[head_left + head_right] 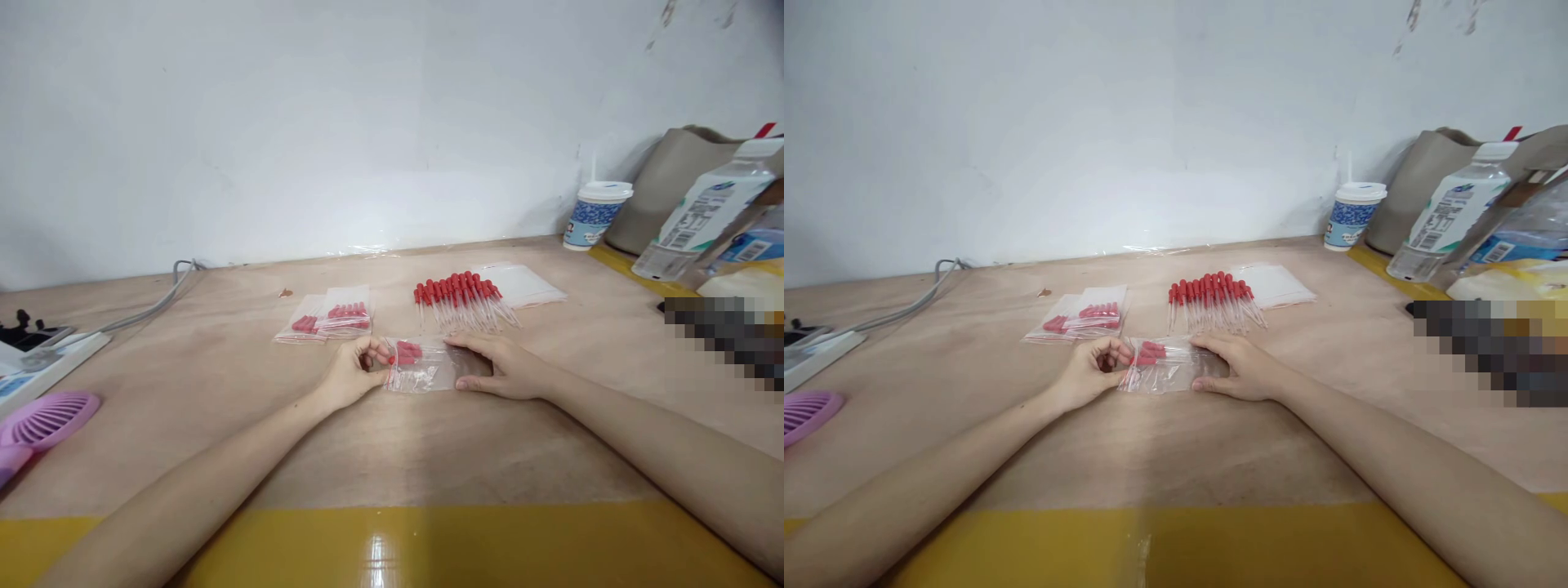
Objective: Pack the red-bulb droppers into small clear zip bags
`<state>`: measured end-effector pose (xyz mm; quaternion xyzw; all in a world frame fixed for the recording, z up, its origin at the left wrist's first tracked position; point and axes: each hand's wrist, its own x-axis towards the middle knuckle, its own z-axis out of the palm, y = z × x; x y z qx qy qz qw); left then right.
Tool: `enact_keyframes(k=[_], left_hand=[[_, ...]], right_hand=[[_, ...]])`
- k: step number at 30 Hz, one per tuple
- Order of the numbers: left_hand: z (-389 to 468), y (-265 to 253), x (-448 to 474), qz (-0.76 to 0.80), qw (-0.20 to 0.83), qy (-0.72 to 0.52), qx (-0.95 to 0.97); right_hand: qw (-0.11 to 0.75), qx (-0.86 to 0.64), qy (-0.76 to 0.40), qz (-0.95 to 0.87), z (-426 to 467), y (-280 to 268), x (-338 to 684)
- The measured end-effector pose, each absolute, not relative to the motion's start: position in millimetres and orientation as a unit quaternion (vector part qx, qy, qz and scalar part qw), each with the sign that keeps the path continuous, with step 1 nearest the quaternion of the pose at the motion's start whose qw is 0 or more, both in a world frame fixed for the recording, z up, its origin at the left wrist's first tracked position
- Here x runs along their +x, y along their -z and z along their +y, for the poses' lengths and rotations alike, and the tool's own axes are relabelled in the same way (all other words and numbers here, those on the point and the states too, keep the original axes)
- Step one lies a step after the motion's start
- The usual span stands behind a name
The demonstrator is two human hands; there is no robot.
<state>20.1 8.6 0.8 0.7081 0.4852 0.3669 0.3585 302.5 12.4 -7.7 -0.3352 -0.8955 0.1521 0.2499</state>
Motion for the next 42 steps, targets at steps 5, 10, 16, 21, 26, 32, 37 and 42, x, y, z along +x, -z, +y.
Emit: enact_keyframes(k=[5, 10, 16, 21, 26, 32, 37, 42], left_hand=[[3.1, 0.0, 14.9, 0.509, 0.308, -0.361, 0.718], [3.2, 1.1, 13.9, 0.519, 0.285, -0.345, 0.729], [8.7, 0.5, 14.2, 0.486, 0.281, -0.339, 0.755], [10.3, 1.3, 24.3, 0.463, 0.286, -0.332, 0.770], [12.7, -5.8, 21.2, 0.490, 0.266, -0.313, 0.769], [27.5, -34.9, 7.5, 0.471, 0.285, -0.318, 0.772], [70.7, -43.6, 45.6, 0.539, 0.243, -0.303, 0.748], [127.6, -36.8, 86.2, 0.583, 0.241, -0.317, 0.708]], right_hand=[[0.240, -0.333, -0.141, -0.901, 11.1, 7.8, 303.9], [0.242, -0.330, -0.135, -0.902, 7.1, 7.5, 306.0], [0.243, -0.330, -0.136, -0.902, 6.2, 6.9, 304.6], [0.249, -0.320, -0.144, -0.902, 8.6, 8.2, 302.5], [0.260, -0.319, -0.152, -0.899, 8.6, 8.1, 301.4], [0.258, -0.313, -0.157, -0.900, 9.4, 8.4, 300.4], [0.265, -0.309, -0.159, -0.899, 10.0, 9.0, 299.5], [0.258, -0.316, -0.164, -0.898, 8.9, 8.2, 299.9]])
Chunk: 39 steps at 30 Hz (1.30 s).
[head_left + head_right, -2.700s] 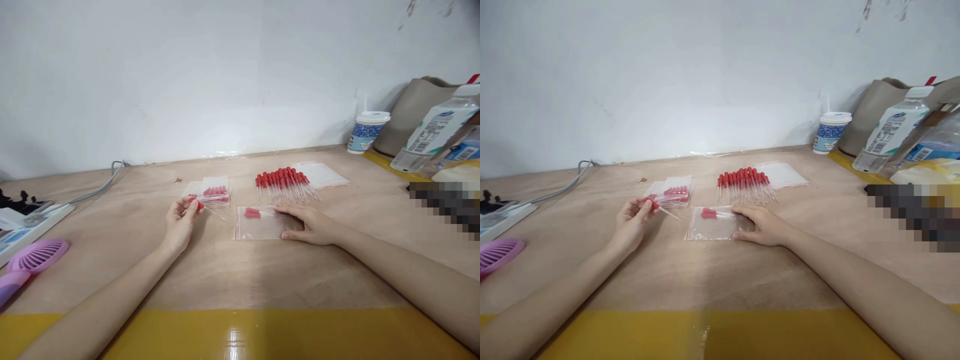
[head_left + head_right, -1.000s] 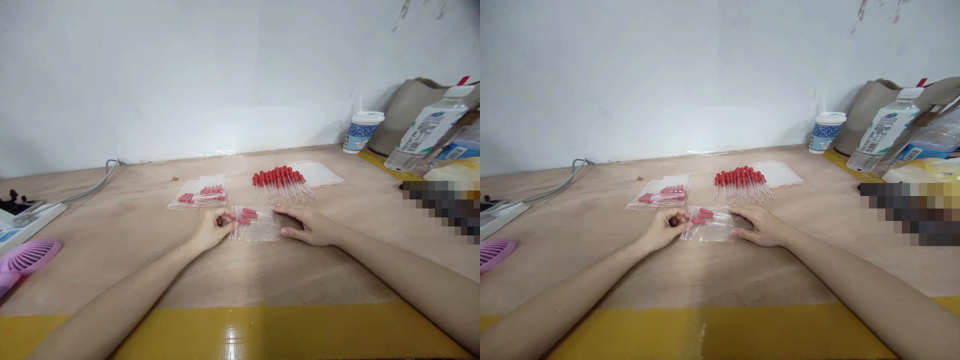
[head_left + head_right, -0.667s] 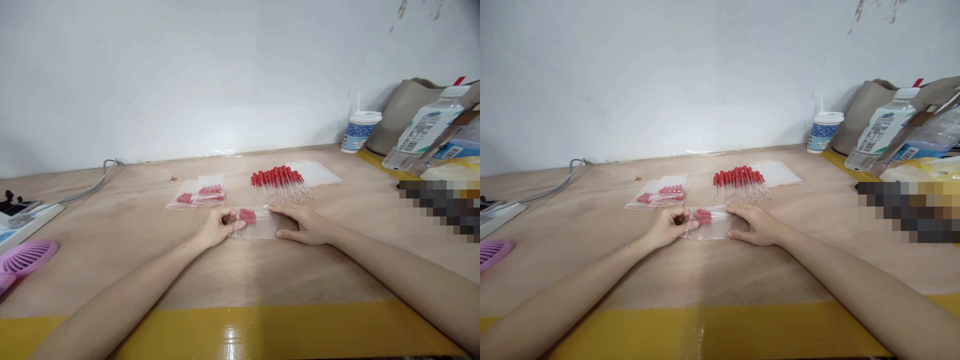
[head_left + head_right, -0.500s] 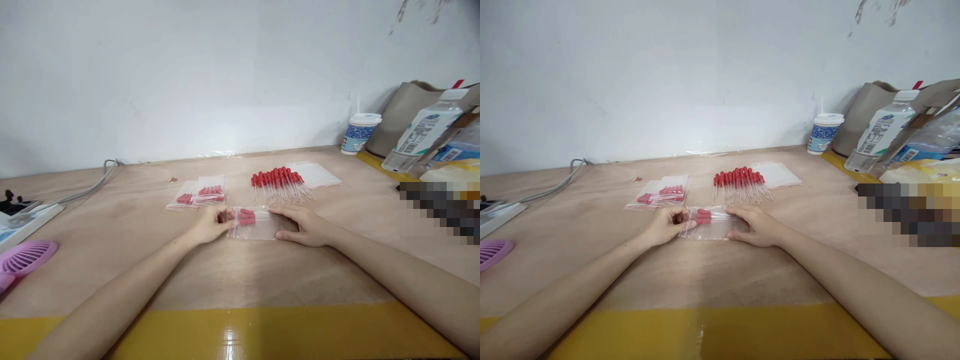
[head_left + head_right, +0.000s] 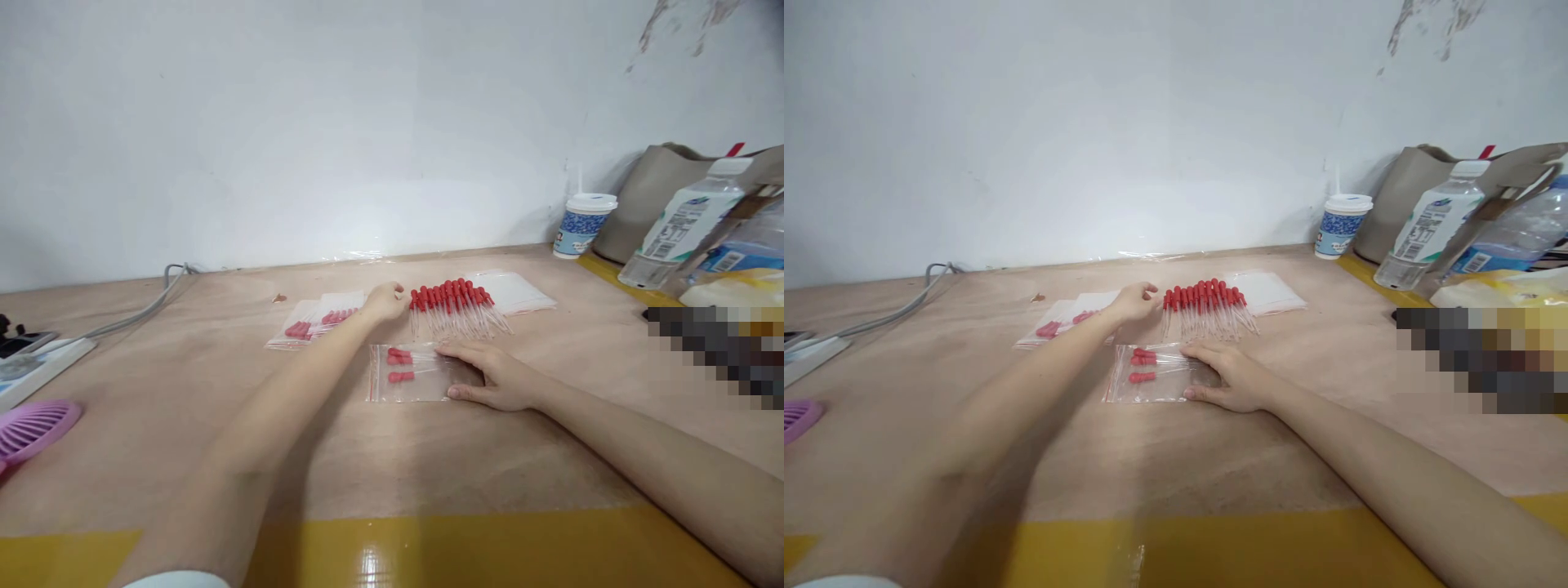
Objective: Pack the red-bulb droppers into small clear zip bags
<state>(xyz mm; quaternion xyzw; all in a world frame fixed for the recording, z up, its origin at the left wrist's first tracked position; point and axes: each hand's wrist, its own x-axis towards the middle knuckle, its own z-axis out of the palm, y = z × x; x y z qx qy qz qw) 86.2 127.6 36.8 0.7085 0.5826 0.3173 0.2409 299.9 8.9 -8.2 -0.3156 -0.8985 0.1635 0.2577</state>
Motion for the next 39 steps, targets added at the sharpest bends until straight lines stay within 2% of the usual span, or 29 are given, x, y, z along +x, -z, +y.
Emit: enact_keyframes(k=[11, 15, 19, 23, 29, 39], left_hand=[[161.8, -22.9, 111.2, 0.590, 0.372, -0.366, 0.616], [151.9, -36.5, 96.9, 0.546, 0.397, -0.461, 0.577], [110.9, -48.9, 54.3, 0.478, 0.362, -0.589, 0.542], [54.2, -38.3, 3.8, 0.418, 0.333, -0.682, 0.499], [17.4, -9.4, -17.5, 0.436, 0.358, -0.690, 0.453], [3.2, -4.0, 5.2, 0.462, 0.436, -0.635, 0.440]], right_hand=[[0.252, -0.313, -0.151, -0.903, 10.2, 9.1, 299.7], [0.251, -0.317, -0.154, -0.901, 10.4, 10.1, 300.4], [0.258, -0.312, -0.157, -0.901, 9.9, 10.4, 301.2], [0.256, -0.313, -0.151, -0.902, 9.2, 8.9, 301.2], [0.257, -0.315, -0.149, -0.902, 8.0, 7.2, 300.7], [0.261, -0.312, -0.150, -0.901, 9.3, 9.0, 301.6]])
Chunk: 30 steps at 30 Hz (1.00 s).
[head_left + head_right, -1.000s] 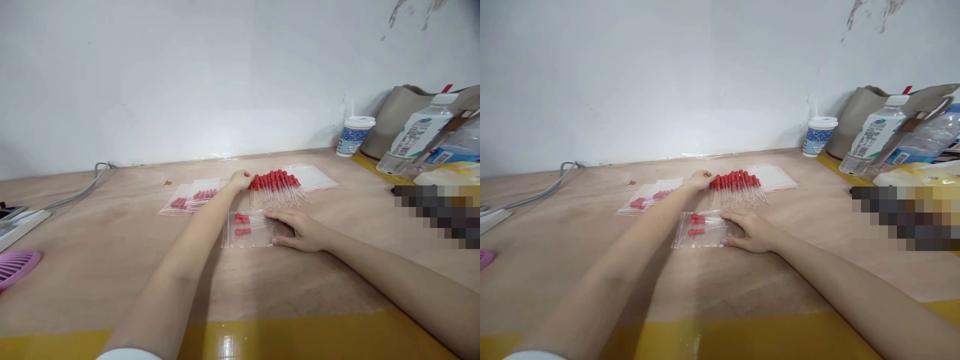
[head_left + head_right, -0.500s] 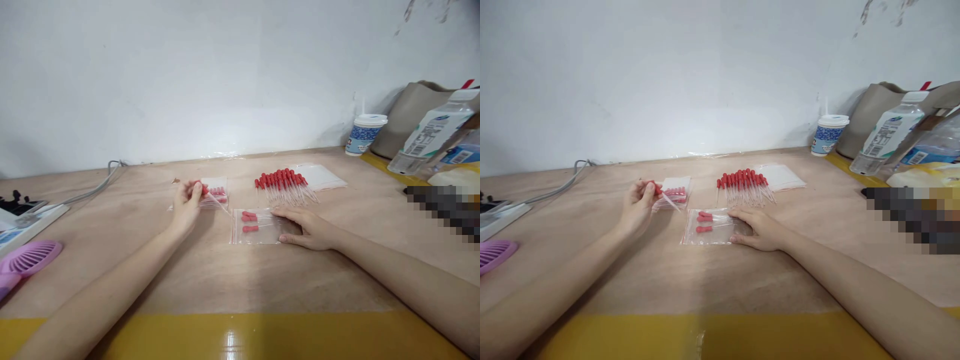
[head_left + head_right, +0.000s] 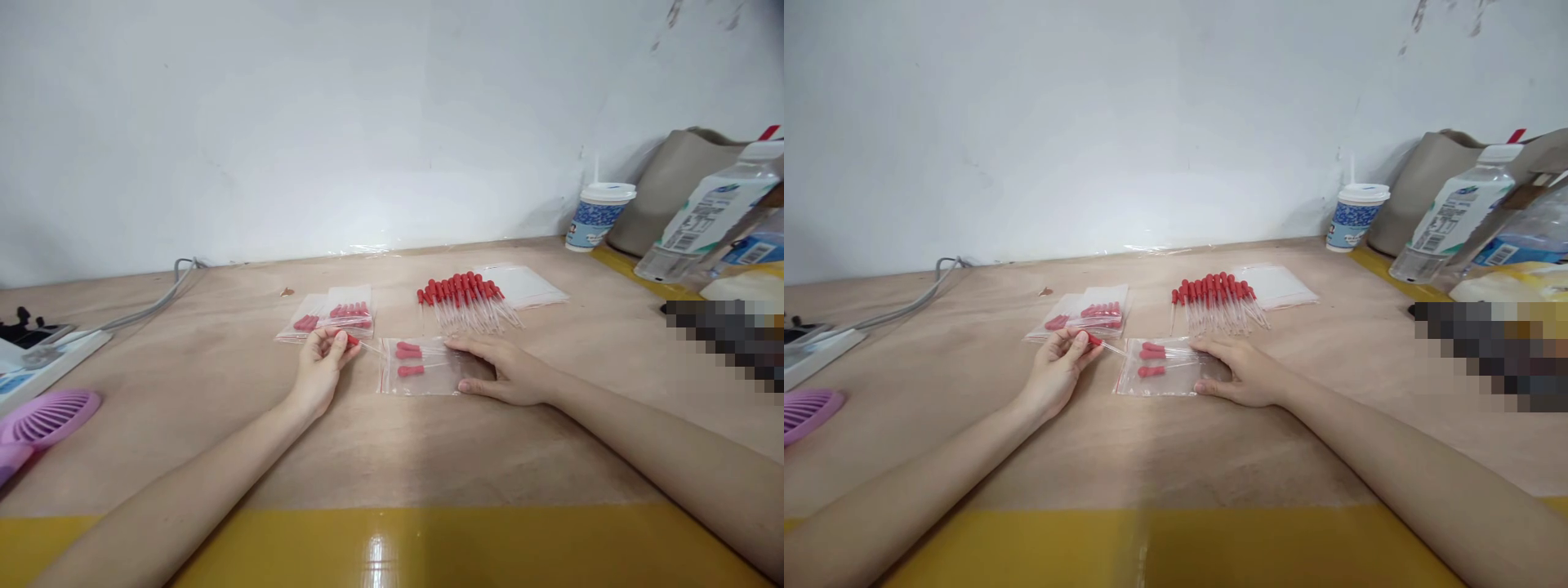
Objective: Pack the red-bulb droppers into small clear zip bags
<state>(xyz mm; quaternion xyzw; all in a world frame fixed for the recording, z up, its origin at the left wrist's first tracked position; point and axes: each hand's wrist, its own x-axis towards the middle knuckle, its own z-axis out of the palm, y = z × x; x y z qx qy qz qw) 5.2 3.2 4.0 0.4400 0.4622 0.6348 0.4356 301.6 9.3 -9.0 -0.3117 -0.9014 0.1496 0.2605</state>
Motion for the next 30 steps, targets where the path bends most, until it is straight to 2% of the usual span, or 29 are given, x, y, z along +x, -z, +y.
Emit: enact_keyframes(k=[5, 13, 24, 30], left_hand=[[-6.9, -5.8, 4.2, 0.493, 0.437, -0.591, 0.465], [-7.5, -14.7, 2.2, 0.513, 0.413, -0.429, 0.618], [5.2, 3.9, 18.3, 0.501, 0.337, -0.363, 0.710], [-3.0, -0.1, 20.9, 0.508, 0.344, -0.345, 0.711]], right_hand=[[0.252, -0.315, -0.148, -0.903, 8.5, 7.5, 301.2], [0.250, -0.318, -0.143, -0.904, 7.8, 6.4, 300.9], [0.249, -0.322, -0.144, -0.902, 9.0, 8.1, 300.4], [0.258, -0.311, -0.146, -0.903, 9.4, 8.1, 300.8]])
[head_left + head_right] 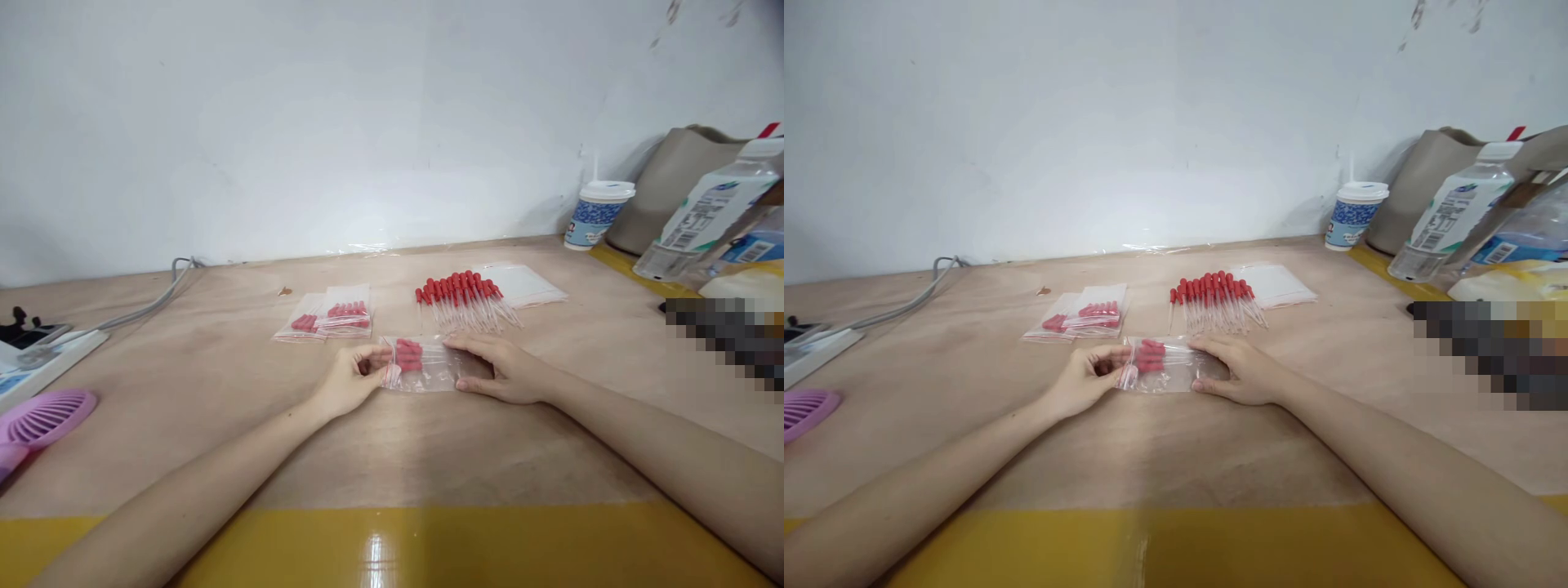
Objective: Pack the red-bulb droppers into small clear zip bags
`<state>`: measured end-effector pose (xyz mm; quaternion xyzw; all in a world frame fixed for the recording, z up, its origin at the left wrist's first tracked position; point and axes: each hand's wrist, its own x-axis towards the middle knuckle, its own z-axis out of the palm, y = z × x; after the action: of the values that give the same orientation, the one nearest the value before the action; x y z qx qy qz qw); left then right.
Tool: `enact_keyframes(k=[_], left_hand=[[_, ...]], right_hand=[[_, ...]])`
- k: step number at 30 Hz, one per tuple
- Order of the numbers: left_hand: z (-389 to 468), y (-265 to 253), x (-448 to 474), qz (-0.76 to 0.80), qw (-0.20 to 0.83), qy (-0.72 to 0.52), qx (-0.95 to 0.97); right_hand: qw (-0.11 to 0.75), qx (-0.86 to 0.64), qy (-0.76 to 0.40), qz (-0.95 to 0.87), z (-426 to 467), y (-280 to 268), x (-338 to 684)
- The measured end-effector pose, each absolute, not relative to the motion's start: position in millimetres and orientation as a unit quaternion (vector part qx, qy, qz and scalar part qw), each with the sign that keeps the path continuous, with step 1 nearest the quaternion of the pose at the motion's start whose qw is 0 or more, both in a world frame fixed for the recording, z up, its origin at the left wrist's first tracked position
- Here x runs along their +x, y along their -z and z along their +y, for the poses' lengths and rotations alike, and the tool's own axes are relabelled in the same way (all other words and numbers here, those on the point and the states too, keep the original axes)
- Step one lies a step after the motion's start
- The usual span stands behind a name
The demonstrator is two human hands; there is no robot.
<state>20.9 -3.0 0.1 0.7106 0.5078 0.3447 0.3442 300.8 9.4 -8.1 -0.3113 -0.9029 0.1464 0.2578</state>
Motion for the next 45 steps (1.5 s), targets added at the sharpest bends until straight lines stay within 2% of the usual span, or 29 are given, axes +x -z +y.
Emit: enact_keyframes(k=[3, 5, 8, 11, 14, 19, 25, 32, 36, 39, 45], left_hand=[[-3.5, -1.5, 17.8, 0.494, 0.347, -0.335, 0.723], [2.7, -2.4, 14.4, 0.491, 0.334, -0.373, 0.713], [21.9, -8.8, 13.1, 0.497, 0.263, -0.442, 0.699], [48.3, -22.5, 26.1, 0.510, 0.224, -0.395, 0.730], [77.1, -35.9, 54.4, 0.556, 0.237, -0.300, 0.738], [115.6, -44.2, 99.1, 0.621, 0.285, -0.243, 0.688], [125.6, -47.9, 109.9, 0.653, 0.371, -0.202, 0.629], [114.6, -52.9, 69.3, 0.624, 0.373, -0.341, 0.595], [77.8, -55.8, 26.5, 0.583, 0.366, -0.419, 0.592], [41.2, -48.2, -1.0, 0.524, 0.372, -0.522, 0.562], [-4.8, -23.0, -17.4, 0.513, 0.391, -0.554, 0.526]], right_hand=[[0.258, -0.314, -0.142, -0.903, 9.7, 8.4, 301.1], [0.251, -0.320, -0.139, -0.903, 9.6, 8.3, 301.1], [0.241, -0.327, -0.137, -0.903, 9.5, 8.3, 300.9], [0.243, -0.328, -0.139, -0.902, 9.7, 8.9, 300.7], [0.247, -0.321, -0.142, -0.903, 10.0, 10.0, 300.9], [0.252, -0.321, -0.148, -0.901, 9.4, 10.9, 301.6], [0.252, -0.321, -0.157, -0.899, 8.9, 9.9, 301.2], [0.250, -0.323, -0.160, -0.899, 9.3, 10.1, 301.4], [0.257, -0.314, -0.149, -0.902, 9.2, 8.9, 301.1], [0.258, -0.311, -0.149, -0.902, 9.0, 7.9, 300.7], [0.259, -0.317, -0.151, -0.900, 9.2, 9.4, 300.8]])
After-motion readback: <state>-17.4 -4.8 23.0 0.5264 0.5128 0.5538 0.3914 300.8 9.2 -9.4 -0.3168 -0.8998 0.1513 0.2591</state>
